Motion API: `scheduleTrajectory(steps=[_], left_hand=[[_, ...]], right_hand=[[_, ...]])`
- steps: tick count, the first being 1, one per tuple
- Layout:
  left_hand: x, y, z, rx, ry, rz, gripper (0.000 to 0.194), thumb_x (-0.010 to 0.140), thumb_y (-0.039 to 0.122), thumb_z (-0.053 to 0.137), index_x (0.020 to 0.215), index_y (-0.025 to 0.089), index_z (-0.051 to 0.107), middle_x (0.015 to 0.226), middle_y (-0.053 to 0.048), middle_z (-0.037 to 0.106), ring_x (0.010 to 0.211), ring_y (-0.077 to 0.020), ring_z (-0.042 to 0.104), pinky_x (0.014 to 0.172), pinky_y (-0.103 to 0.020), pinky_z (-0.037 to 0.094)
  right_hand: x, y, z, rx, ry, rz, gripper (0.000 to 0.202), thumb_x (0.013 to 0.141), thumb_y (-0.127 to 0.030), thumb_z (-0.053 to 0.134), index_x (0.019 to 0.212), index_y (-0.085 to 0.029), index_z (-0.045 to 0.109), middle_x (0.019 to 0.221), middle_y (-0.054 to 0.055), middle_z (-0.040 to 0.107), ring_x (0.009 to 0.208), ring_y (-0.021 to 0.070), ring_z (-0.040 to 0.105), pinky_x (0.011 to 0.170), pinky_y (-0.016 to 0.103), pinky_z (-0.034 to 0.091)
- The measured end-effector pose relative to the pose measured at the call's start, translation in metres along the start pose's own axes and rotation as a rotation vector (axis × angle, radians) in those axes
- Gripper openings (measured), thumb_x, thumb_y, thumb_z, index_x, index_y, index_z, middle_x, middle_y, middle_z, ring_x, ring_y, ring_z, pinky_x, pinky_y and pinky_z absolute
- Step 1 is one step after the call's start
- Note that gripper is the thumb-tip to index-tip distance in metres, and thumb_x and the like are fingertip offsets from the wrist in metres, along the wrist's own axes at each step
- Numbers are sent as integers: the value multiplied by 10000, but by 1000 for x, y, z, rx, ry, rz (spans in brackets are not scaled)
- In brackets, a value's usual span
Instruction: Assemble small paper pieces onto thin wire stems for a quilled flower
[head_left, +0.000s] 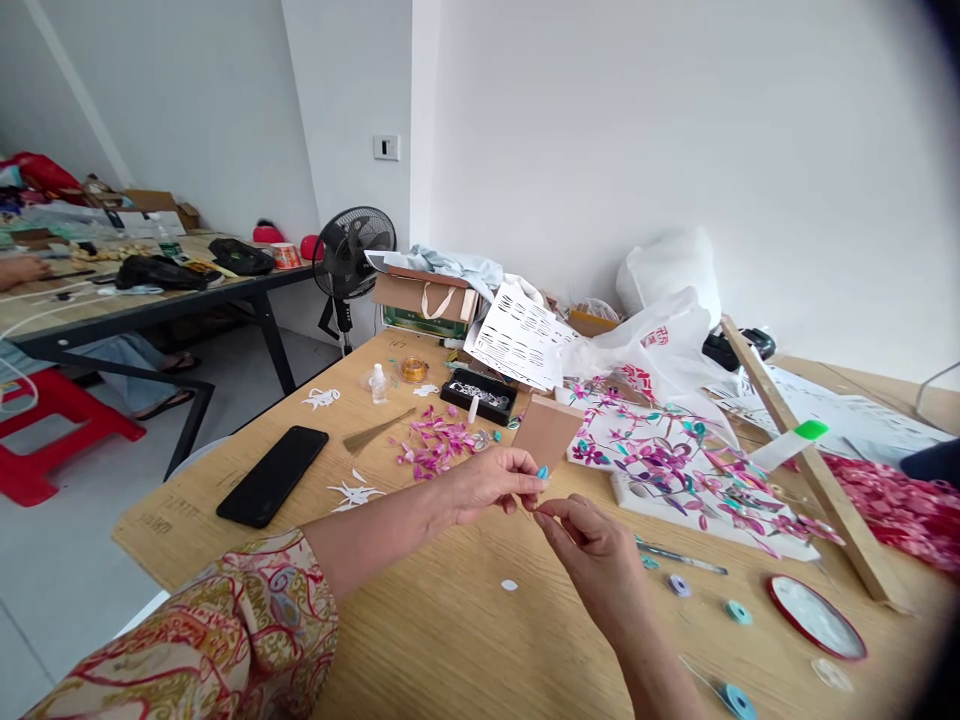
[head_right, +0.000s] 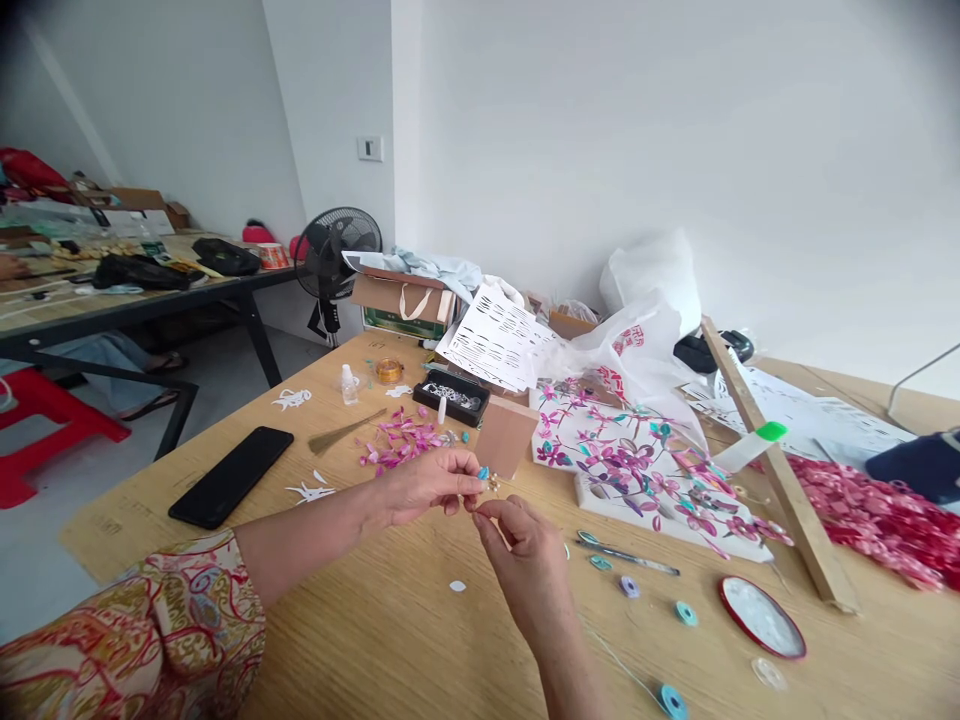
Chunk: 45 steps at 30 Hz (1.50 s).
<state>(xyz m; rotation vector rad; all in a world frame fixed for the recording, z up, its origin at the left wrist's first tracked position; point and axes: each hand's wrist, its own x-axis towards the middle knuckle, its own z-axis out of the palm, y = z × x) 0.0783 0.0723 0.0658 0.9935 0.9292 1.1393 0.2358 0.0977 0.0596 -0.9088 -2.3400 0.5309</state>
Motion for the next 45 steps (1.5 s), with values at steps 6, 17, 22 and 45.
scheduleTrajectory(steps=[6,17,22,45], left_hand=[[-1,1,-1,21,-26,-8,266,645,362,599,683,150,443,621,9,534,591,-82,518,452,-181,281],[-1,-5,-7,-170,-55,-12,277,633,324,650,680,138,449,619,24,529,492,-48,507,422,-166,283],[-3,-5,-10,-354,-72,-22,253,635,270,667,676,133,458,635,12,538,516,-51,521,419,-148,275],[12,-24,14,-15,291,187,227,727,348,486,677,168,355,685,1,589,423,-49,516,342,-142,211]], right_hand=[[-2,-4,-3,-117,9,-59,148,803,-240,428,688,-190,507,574,-27,485,485,95,430,456,201,311],[-9,3,-4,-242,41,-95,153,847,-259,364,746,-196,459,662,0,496,560,115,477,512,214,339],[-11,9,-8,-3,28,48,179,842,-304,368,747,-199,476,608,-14,474,539,119,439,506,224,341],[-15,-25,-13,-324,-34,89,205,805,-328,353,831,-211,520,472,-9,556,406,169,525,398,237,314]])
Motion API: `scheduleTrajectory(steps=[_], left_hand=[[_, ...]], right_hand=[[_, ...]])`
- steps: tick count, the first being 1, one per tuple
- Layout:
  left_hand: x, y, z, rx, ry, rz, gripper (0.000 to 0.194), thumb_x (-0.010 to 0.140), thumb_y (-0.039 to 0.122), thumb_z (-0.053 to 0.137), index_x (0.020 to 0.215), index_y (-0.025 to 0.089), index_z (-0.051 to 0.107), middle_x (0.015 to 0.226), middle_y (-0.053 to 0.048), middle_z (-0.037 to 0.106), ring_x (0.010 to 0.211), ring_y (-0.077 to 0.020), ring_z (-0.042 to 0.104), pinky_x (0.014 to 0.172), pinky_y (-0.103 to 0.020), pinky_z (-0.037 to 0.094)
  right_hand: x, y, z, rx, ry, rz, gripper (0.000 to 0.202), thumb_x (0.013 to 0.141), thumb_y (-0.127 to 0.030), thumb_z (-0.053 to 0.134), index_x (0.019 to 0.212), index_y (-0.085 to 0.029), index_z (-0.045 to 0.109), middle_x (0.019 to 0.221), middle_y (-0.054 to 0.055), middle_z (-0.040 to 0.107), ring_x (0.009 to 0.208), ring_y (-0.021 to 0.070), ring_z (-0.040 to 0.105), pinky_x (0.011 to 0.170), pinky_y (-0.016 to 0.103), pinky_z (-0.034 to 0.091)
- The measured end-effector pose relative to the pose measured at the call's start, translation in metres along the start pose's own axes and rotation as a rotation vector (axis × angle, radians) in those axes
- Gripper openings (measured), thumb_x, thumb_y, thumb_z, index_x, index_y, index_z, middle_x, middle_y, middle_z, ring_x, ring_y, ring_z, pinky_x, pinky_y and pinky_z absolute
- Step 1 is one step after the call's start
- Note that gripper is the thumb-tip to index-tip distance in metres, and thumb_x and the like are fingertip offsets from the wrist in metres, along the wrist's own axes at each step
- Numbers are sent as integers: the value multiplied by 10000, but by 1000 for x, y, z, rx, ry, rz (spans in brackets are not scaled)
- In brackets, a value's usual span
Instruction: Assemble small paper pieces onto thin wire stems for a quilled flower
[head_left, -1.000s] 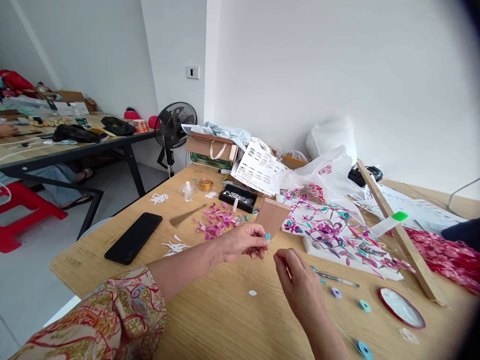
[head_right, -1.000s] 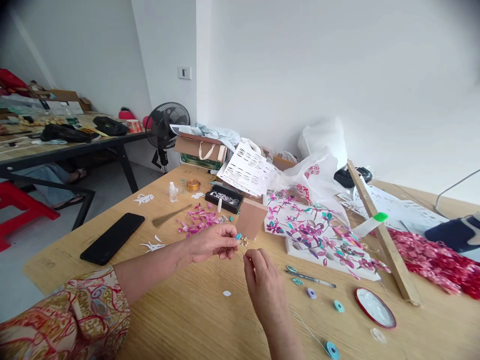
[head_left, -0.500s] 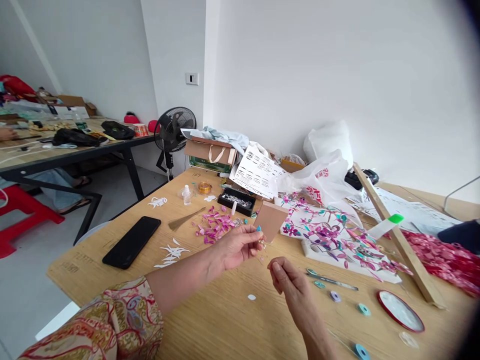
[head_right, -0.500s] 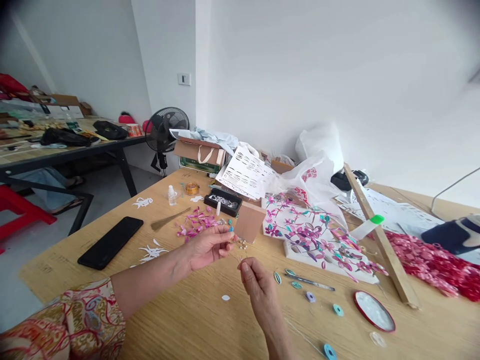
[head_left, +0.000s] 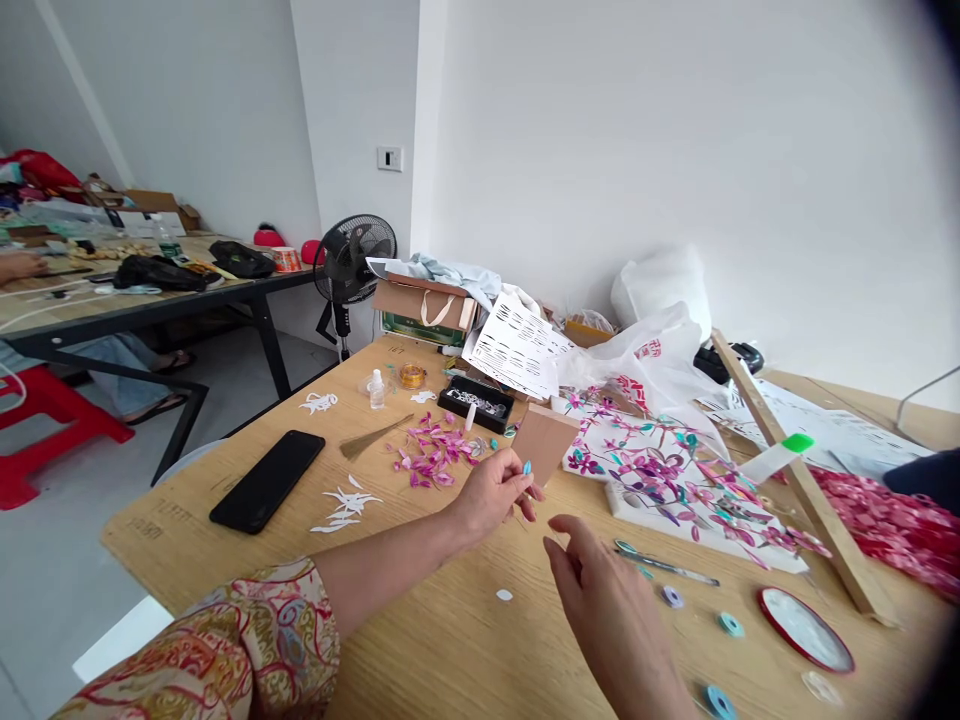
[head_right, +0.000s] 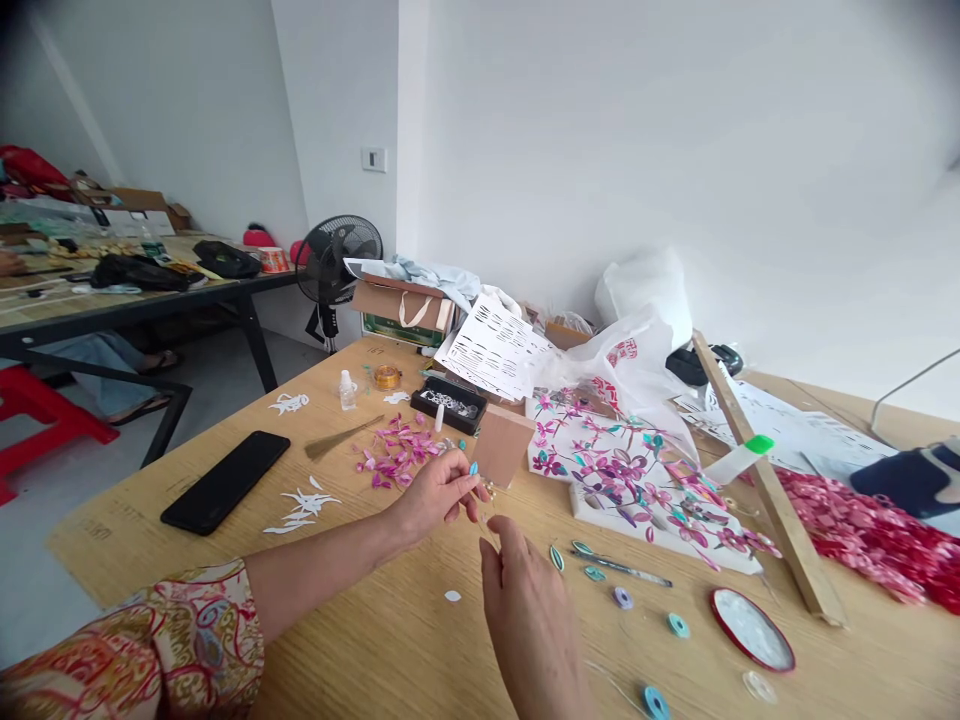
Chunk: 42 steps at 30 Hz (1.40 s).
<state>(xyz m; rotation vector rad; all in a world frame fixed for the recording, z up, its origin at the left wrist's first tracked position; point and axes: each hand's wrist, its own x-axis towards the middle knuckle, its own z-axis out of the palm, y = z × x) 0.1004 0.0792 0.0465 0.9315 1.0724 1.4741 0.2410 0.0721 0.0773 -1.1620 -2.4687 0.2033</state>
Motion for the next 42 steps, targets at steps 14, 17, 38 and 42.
scheduleTrajectory(steps=[14,17,38,42], left_hand=[[-11,5,0,-132,-78,-64,314,670,417,560,695,143,408,717,-27,612,433,-41,499,374,-156,275],[-13,7,0,-137,-98,-61,309,675,413,556,696,146,403,728,-34,621,422,-39,493,375,-157,278],[-18,5,1,-186,-174,2,243,732,366,526,708,149,420,641,16,561,377,-24,420,369,-159,270],[-21,4,4,-259,-251,51,232,761,362,492,733,156,388,758,-13,581,384,-23,427,376,-169,275]], right_hand=[[5,19,11,225,-17,181,357,793,-446,377,943,-174,554,359,-70,404,329,127,411,358,210,265],[7,23,15,260,-24,218,390,758,-477,420,939,-168,575,356,-82,360,317,112,374,342,205,242],[4,24,19,701,-93,418,274,662,-437,555,591,-177,603,450,-43,374,412,78,260,378,211,201],[4,17,16,862,-209,516,287,635,-447,575,594,-164,599,428,-67,304,383,48,149,362,214,106]])
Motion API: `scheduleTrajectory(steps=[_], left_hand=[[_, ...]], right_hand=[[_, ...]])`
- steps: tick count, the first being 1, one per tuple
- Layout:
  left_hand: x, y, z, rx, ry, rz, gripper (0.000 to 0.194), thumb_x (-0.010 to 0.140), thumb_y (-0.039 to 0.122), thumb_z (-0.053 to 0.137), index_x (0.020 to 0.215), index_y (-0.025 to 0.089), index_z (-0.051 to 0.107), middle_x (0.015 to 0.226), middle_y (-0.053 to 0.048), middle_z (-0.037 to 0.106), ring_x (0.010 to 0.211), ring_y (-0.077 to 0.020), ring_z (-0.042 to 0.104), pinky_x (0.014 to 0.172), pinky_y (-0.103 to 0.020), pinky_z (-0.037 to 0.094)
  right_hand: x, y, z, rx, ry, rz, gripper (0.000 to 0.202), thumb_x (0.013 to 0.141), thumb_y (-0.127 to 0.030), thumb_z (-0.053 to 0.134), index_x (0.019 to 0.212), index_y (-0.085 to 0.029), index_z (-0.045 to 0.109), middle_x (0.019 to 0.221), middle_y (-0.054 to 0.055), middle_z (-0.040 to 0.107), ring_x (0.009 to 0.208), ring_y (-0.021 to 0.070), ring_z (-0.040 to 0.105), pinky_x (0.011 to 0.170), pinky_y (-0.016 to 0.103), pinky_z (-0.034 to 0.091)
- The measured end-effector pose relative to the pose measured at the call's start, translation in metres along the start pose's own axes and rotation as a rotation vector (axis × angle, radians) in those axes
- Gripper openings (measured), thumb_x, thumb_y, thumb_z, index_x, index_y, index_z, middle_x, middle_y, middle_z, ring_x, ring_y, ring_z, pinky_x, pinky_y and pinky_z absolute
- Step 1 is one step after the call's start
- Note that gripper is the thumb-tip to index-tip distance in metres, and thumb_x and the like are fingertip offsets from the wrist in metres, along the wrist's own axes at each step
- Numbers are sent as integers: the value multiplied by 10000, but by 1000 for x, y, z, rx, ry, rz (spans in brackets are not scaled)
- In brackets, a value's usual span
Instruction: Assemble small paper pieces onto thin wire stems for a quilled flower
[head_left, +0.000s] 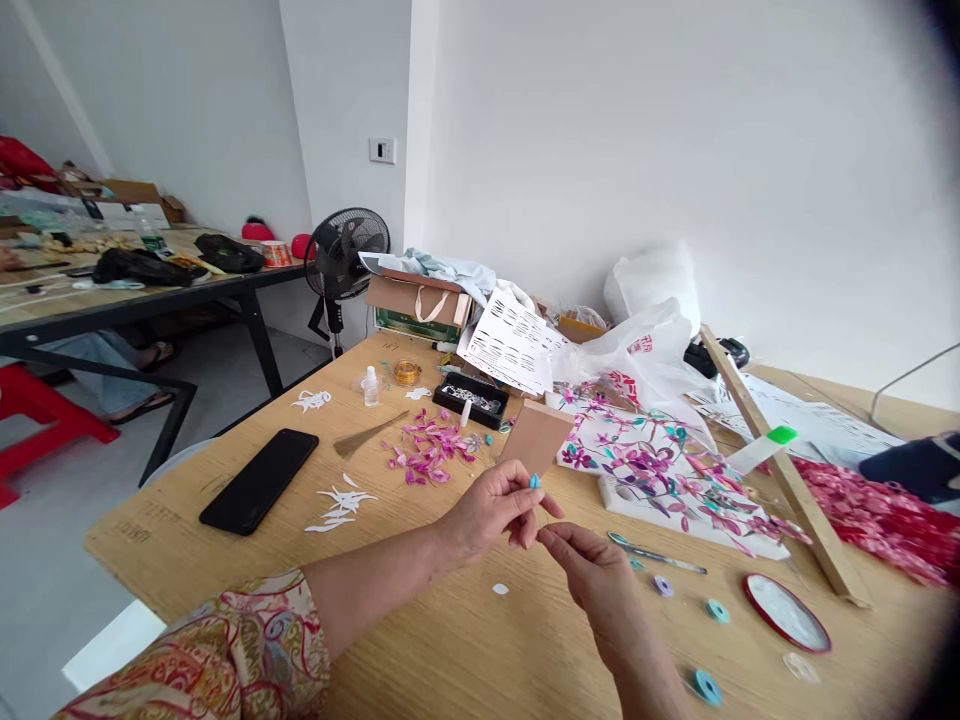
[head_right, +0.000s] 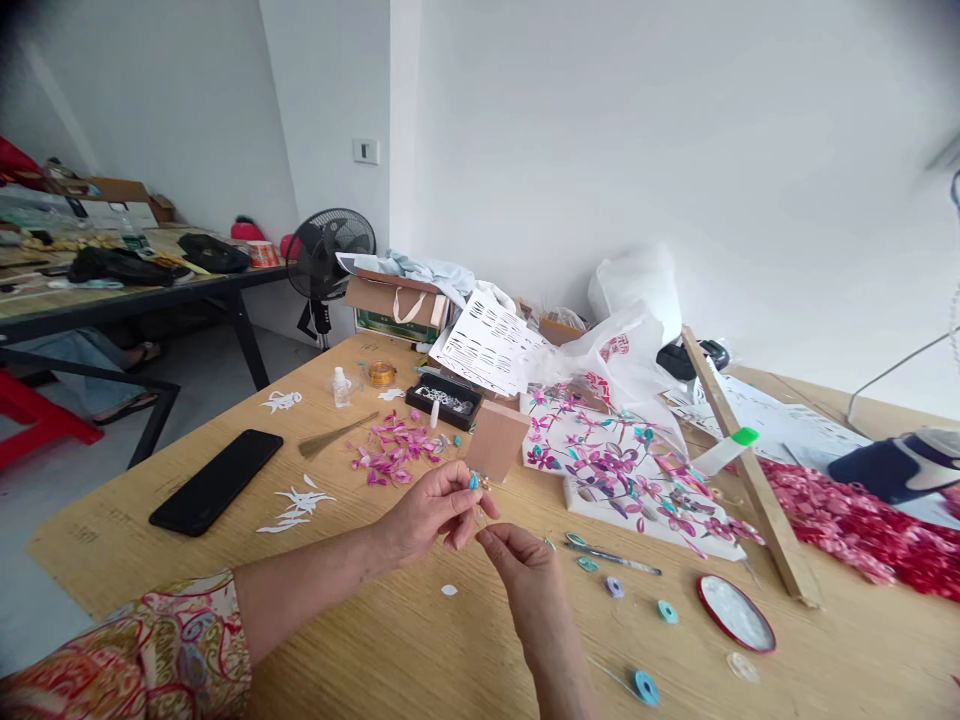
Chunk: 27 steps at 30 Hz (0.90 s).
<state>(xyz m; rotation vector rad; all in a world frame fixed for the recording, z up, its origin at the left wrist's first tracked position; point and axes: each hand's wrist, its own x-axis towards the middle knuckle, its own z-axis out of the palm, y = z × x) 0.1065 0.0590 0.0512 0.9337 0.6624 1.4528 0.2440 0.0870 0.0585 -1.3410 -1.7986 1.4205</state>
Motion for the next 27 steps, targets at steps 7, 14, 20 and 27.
scheduleTrajectory(steps=[7,14,20,27], left_hand=[[0,0,-2,179,1,66,231,777,350,474,702,139,418,610,23,491,449,-38,428,442,-183,317],[2,-2,-9,452,142,93,168,798,287,420,696,153,420,585,41,483,474,-44,432,466,-177,341],[3,2,-18,397,44,2,219,734,344,506,680,149,422,609,30,509,461,-41,439,440,-170,334],[-1,6,-15,303,41,-179,257,649,361,585,637,121,493,559,23,519,435,-34,423,421,-161,315]], right_hand=[[-4,-1,3,69,-103,129,332,610,-487,582,646,-157,588,417,-104,192,389,44,105,388,217,67],[-10,3,9,-42,69,12,399,639,-485,552,888,-176,512,419,-117,228,370,65,194,370,199,128],[-19,-7,-13,-223,99,-58,331,628,-503,556,685,-178,584,444,-77,237,420,78,222,400,213,148],[-19,-7,-27,-317,256,-185,306,667,-488,520,614,-195,590,446,-53,304,429,86,241,409,226,181]])
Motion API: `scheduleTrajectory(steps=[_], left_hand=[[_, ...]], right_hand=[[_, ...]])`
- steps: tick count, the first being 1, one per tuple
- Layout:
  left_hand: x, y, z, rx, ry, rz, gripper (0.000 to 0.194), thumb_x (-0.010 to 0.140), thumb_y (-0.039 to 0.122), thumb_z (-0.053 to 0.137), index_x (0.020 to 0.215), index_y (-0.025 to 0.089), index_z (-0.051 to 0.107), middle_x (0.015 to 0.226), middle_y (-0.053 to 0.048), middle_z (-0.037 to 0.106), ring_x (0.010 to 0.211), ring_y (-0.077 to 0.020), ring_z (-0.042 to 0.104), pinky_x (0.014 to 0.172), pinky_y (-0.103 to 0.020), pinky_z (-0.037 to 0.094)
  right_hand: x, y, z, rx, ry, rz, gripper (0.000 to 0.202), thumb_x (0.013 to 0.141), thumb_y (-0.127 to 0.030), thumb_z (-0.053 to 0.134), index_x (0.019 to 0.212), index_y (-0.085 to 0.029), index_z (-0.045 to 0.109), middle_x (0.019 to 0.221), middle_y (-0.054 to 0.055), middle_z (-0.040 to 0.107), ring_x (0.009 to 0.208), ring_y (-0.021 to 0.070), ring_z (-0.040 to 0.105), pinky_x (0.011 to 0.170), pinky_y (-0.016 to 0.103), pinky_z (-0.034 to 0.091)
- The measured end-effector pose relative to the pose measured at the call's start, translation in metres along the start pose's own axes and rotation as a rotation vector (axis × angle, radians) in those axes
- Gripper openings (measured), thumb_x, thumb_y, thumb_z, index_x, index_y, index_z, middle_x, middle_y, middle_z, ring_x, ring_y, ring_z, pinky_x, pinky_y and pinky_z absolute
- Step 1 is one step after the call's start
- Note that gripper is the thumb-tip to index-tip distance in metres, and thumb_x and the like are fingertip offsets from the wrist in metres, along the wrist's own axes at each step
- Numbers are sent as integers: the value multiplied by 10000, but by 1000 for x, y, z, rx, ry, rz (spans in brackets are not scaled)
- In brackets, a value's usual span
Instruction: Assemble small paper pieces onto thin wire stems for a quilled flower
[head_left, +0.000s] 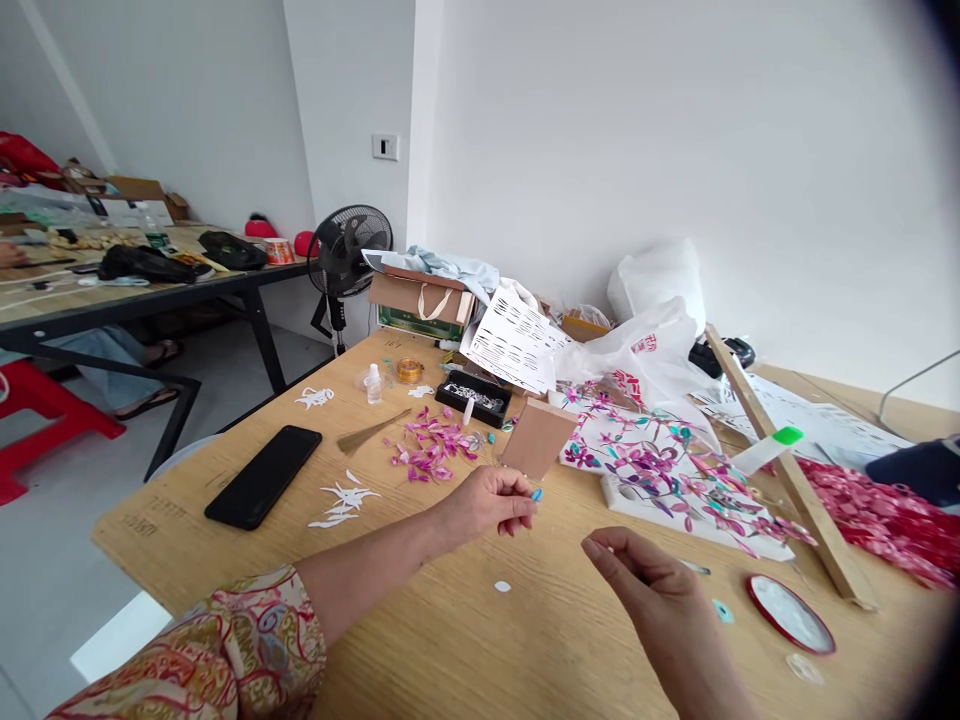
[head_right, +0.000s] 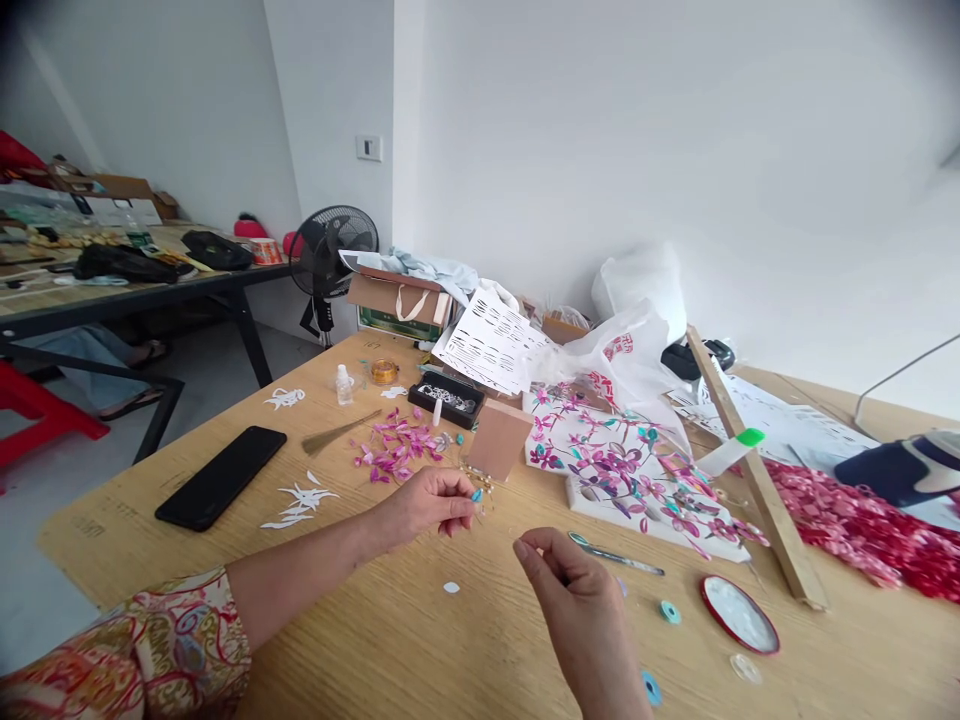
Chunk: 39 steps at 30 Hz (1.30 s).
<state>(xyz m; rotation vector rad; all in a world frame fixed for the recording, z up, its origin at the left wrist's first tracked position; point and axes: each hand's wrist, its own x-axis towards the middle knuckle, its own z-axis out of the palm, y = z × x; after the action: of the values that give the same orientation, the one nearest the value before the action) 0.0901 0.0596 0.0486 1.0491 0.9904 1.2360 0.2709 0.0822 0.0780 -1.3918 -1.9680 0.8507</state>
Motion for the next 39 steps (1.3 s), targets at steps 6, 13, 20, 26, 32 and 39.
scheduleTrajectory(steps=[6,13,20,26,32,39], left_hand=[[4,-7,0,137,-26,-20,167,680,280,538,628,133,479,564,32,517,454,-36,423,444,-159,328],[4,-6,6,348,2,73,169,719,275,511,625,135,498,544,45,481,464,-42,416,451,-161,324],[3,-4,6,335,-33,70,163,712,273,521,626,135,509,540,47,471,469,-44,417,446,-157,323],[7,-4,5,242,-140,-28,154,689,272,547,647,124,535,558,31,501,466,-43,420,447,-163,325],[5,1,4,105,-217,-62,236,667,344,585,703,111,571,594,17,519,500,-45,429,487,-177,337],[-1,-2,9,49,-118,-39,240,685,329,565,788,113,580,657,-2,553,521,-46,440,501,-179,341]], right_hand=[[5,1,-11,-411,4,-124,267,711,-432,460,687,-234,638,613,11,586,567,175,521,489,261,367],[3,-8,19,-134,-93,-95,249,682,-370,507,867,-214,564,871,63,643,595,174,590,493,275,422],[8,-6,33,184,-214,-2,195,688,-377,517,661,-184,500,437,-83,342,411,82,332,391,194,253],[8,-6,25,219,-200,8,222,694,-404,530,698,-184,501,465,-94,241,426,76,232,398,201,177],[9,-1,24,184,-110,-13,222,713,-389,516,628,-184,517,484,-58,363,451,88,279,424,211,207],[7,4,30,206,41,-3,224,738,-392,497,655,-183,504,482,-66,343,453,85,250,426,211,197]])
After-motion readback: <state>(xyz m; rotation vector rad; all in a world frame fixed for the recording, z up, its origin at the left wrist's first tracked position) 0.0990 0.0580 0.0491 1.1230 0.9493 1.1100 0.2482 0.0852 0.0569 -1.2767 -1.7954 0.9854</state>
